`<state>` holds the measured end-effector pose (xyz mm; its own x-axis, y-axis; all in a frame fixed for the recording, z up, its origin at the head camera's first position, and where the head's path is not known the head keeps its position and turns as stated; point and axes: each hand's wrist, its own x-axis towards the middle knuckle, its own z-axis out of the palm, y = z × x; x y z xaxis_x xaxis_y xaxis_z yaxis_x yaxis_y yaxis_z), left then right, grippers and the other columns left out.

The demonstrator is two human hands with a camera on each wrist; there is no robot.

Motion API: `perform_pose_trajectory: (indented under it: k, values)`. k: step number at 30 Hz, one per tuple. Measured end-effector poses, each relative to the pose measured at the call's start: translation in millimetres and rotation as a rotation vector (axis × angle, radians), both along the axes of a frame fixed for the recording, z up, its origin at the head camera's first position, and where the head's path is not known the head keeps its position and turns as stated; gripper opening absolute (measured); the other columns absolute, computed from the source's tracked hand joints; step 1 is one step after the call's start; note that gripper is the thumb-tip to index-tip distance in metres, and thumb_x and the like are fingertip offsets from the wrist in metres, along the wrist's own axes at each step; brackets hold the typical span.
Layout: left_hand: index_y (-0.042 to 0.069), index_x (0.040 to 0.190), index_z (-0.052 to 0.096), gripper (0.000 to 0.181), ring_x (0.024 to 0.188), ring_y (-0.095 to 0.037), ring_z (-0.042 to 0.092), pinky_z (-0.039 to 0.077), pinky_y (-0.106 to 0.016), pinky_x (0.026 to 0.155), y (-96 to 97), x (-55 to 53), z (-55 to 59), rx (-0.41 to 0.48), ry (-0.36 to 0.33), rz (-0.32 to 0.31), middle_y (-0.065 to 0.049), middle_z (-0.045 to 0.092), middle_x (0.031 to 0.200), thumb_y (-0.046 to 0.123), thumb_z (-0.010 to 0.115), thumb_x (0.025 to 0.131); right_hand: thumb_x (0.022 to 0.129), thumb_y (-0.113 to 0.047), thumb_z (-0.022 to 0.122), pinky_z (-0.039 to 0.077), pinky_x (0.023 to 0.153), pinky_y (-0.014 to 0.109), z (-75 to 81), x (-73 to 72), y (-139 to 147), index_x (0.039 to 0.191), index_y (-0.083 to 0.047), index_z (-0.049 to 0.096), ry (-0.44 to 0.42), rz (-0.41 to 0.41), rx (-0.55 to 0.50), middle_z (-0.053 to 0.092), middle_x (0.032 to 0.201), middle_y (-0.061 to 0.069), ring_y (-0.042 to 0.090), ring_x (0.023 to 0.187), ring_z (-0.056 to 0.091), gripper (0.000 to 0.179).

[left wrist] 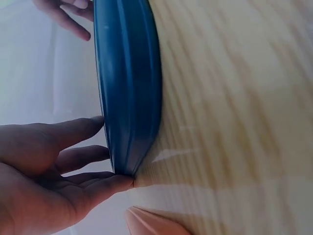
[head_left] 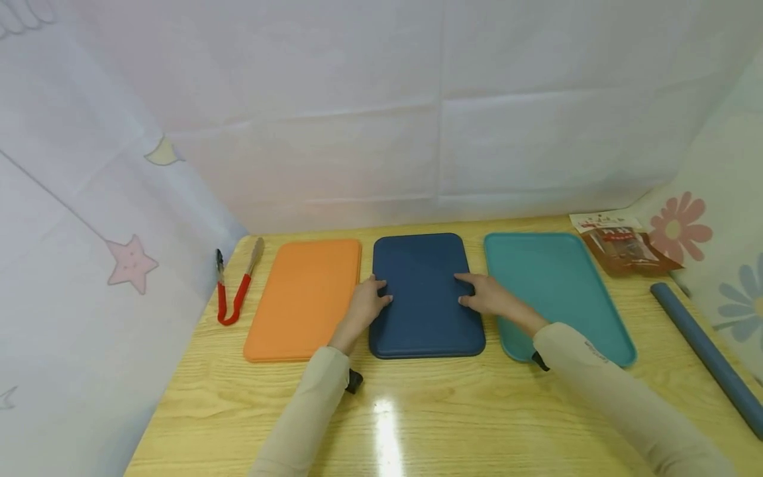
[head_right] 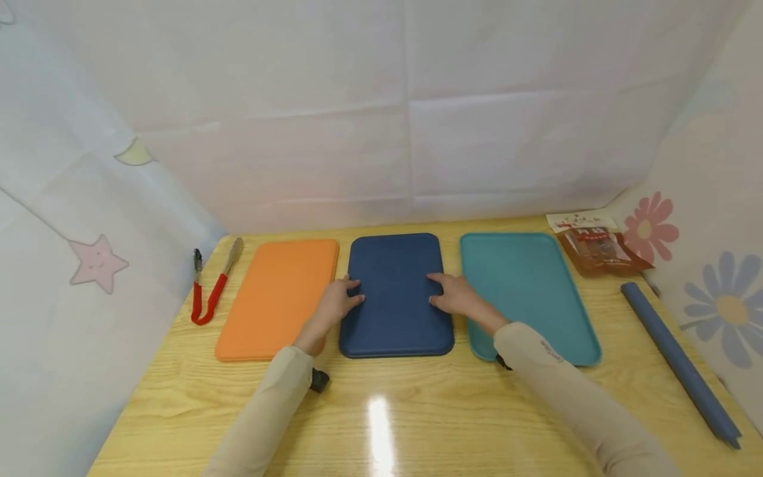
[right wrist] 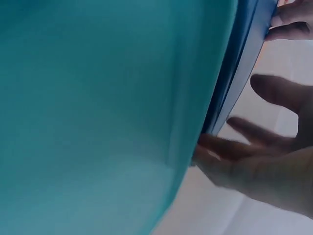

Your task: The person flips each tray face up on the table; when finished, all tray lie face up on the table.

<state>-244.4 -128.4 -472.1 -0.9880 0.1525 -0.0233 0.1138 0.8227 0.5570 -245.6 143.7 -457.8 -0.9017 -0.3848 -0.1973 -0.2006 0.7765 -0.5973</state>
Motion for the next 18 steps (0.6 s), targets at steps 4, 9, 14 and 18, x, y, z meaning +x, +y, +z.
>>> perform_pose_trajectory:
  k: [4,9,14,18]
  values:
    - [-0.008,0.129,0.056,0.047,0.125,-0.041,0.047,0.053,-0.040,0.088,-3.1,-2.8,1.1,-0.026,0.011,-0.036,-0.033,0.037,0.142,0.015,0.069,0.091,0.096,-0.015,0.057,0.034,0.105,0.058,0.0,-4.8,3.1,0.149,-0.001,0.033,-0.114,-0.111,-0.160,0.028,0.151,0.029,0.046,0.137,0.028,0.059]
    - [-0.005,0.134,0.053,0.052,0.129,-0.039,0.044,0.052,-0.039,0.090,-4.5,-3.7,0.8,-0.013,-0.006,-0.044,-0.030,0.032,0.146,0.018,0.069,0.091,0.097,-0.018,0.056,0.026,0.108,0.061,6.3,-6.2,10.5,0.149,-0.004,0.033,-0.243,-0.217,-0.310,0.025,0.151,0.029,0.044,0.139,0.023,0.059]
    - [-0.002,0.138,0.050,0.057,0.134,-0.038,0.038,0.048,-0.041,0.096,-6.6,-3.4,-0.4,0.017,-0.035,-0.053,-0.027,0.028,0.150,0.023,0.069,0.091,0.096,-0.012,0.057,0.030,0.107,0.057,10.5,-4.6,16.0,0.146,-0.004,0.038,-0.294,-0.304,-0.439,0.030,0.150,0.027,0.042,0.136,0.030,0.054]
    - [-0.001,0.141,0.047,0.061,0.136,-0.038,0.035,0.046,-0.042,0.099,-14.3,-1.0,-3.3,0.023,-0.067,-0.065,-0.026,0.025,0.152,0.027,0.069,0.091,0.092,0.000,0.059,0.046,0.097,0.048,7.3,-5.8,15.8,0.145,-0.002,0.040,-0.291,-0.354,-0.558,0.043,0.141,0.029,0.040,0.124,0.049,0.056]
